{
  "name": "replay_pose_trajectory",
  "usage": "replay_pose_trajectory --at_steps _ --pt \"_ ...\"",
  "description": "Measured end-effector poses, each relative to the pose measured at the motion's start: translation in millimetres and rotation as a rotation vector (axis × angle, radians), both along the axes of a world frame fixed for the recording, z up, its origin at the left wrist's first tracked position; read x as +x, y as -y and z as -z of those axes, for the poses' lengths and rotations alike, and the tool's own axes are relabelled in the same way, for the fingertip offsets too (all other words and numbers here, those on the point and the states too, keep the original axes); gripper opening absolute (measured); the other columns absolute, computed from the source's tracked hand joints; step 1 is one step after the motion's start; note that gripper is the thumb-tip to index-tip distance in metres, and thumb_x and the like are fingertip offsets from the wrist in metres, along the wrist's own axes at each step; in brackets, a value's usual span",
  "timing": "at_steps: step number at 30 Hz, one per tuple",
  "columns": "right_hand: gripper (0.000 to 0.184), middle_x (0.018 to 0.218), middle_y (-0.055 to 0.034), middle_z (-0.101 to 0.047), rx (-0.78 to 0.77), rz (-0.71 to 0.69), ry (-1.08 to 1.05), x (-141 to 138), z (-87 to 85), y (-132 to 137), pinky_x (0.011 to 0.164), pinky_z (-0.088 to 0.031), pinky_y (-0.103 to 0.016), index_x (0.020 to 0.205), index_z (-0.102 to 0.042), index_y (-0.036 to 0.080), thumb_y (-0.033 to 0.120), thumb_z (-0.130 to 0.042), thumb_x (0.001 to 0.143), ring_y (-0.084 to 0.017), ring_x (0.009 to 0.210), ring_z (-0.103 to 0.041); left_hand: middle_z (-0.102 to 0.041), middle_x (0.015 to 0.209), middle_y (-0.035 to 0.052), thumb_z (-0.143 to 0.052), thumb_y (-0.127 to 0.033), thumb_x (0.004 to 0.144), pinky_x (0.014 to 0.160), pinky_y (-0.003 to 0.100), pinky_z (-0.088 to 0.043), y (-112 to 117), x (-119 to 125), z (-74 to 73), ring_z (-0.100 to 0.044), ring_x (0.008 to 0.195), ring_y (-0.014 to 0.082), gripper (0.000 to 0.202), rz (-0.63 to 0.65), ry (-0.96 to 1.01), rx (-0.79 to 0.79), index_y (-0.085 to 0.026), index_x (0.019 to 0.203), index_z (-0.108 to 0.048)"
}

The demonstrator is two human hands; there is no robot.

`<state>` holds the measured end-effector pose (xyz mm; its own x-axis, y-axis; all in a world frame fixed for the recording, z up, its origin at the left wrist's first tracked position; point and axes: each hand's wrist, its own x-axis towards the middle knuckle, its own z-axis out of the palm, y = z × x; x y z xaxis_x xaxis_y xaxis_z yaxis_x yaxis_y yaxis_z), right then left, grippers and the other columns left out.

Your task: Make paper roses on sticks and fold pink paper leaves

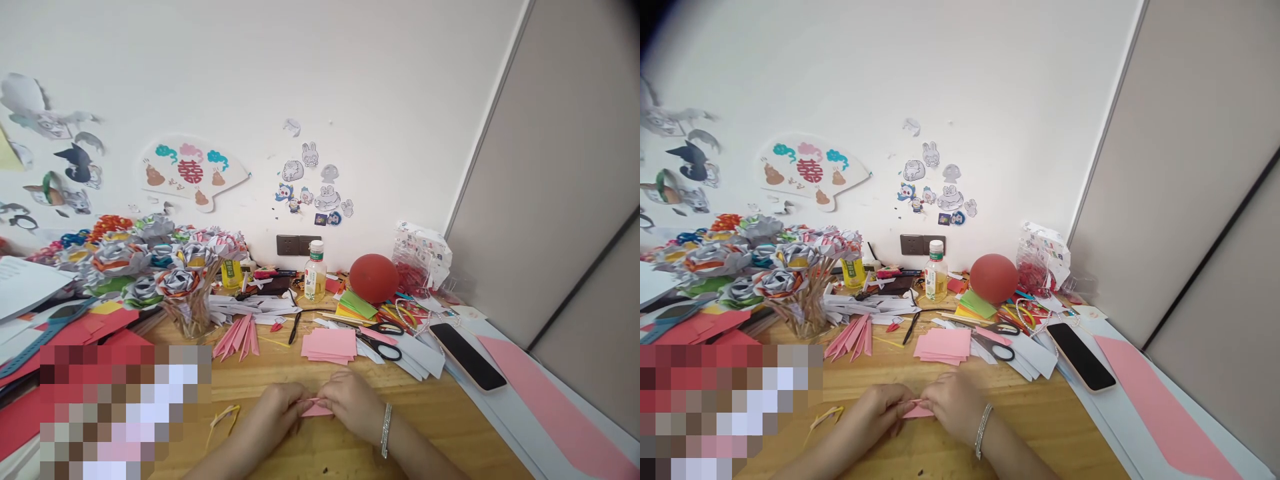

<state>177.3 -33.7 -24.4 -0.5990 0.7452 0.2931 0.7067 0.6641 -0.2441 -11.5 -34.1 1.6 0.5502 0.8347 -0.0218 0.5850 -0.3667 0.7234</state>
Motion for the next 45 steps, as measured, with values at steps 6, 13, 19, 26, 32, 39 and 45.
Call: replay_pose_trajectory --at_steps 6,13,19,26,32,39,45 --pt "0.025 0.081 -0.001 -0.071 -0.233 -0.046 -0.115 8 -15.6 4 0.071 -0.045 -0.022 0.094 -0.068 0.02 0.016 -0.044 0.092 -0.014 0.077 -0.063 -0.063 0.056 -0.0018 -0.04 -0.048 0.085 0.055 0.021 -0.037 -6 -7 2.5 -0.053 0.053 0.0123 0.038 0.055 0.129 -0.208 -0.017 0.074 -0.06" --pt "0.03 0.094 -0.0053 -0.068 -0.128 -0.028 -0.081 7 -8.5 6 0.073 -0.046 -0.024 0.104 -0.064 0.018 0.011 -0.039 0.091 -0.016 0.083 -0.062 -0.059 0.057 -0.0047 -0.053 -0.056 0.07 0.047 0.021 -0.034 -11 0 14.8 -0.053 0.045 0.01 0.04 -0.019 0.356 -0.424 -0.017 0.075 -0.052" --pt "0.025 0.08 -0.0016 -0.063 0.104 -0.005 0.076 3 3.2 6 0.055 -0.037 -0.023 0.106 -0.062 0.02 0.015 -0.042 0.091 -0.014 0.065 -0.055 -0.06 0.058 -0.0063 -0.059 -0.034 0.059 0.041 0.02 -0.032 -12 3 19.1 -0.047 0.037 0.007 0.028 -0.082 0.437 -0.501 -0.018 0.081 -0.051" --pt "0.028 0.078 -0.0017 -0.058 0.171 -0.005 0.119 3 -4.9 10 0.053 -0.034 -0.024 0.107 -0.063 0.023 0.027 -0.037 0.096 -0.015 0.062 -0.05 -0.062 0.061 -0.0021 -0.063 -0.035 0.06 0.045 0.021 -0.03 -15 -1 19.2 -0.05 0.045 0.0092 0.034 -0.175 0.667 -0.659 -0.016 0.087 -0.054" --pt "0.031 0.09 -0.0061 -0.063 0.051 -0.021 -0.124 5 -5.4 9 0.068 -0.043 -0.028 0.117 -0.059 0.021 0.03 -0.049 0.089 -0.019 0.079 -0.057 -0.052 0.056 -0.0072 -0.06 -0.042 0.067 0.05 0.022 -0.032 -12 1 18.2 -0.047 0.046 0.009 0.032 -0.098 0.532 -0.303 -0.016 0.085 -0.054" --pt "0.025 0.07 -0.0025 -0.066 -0.227 0.008 -0.355 4 3.7 -1 0.06 -0.041 -0.023 0.076 -0.068 0.018 0.032 -0.052 0.089 -0.015 0.065 -0.059 -0.045 0.057 -0.0054 -0.056 -0.04 0.067 0.054 0.023 -0.031 -11 -4 9.2 -0.042 0.058 0.0127 0.023 -0.185 0.162 -0.04 -0.018 0.061 -0.05" --pt "0.043 0.046 0.0039 -0.049 -0.476 -0.006 -0.549 13 -6.1 -2 0.048 -0.038 -0.021 0.07 -0.063 0.017 0.052 -0.045 0.088 -0.011 0.043 -0.045 -0.042 0.055 -0.0054 -0.048 -0.048 0.074 0.052 0.023 -0.027 -14 -11 3.2 -0.038 0.055 0.0114 0.034 -0.144 0.136 0.017 -0.019 0.056 -0.043"
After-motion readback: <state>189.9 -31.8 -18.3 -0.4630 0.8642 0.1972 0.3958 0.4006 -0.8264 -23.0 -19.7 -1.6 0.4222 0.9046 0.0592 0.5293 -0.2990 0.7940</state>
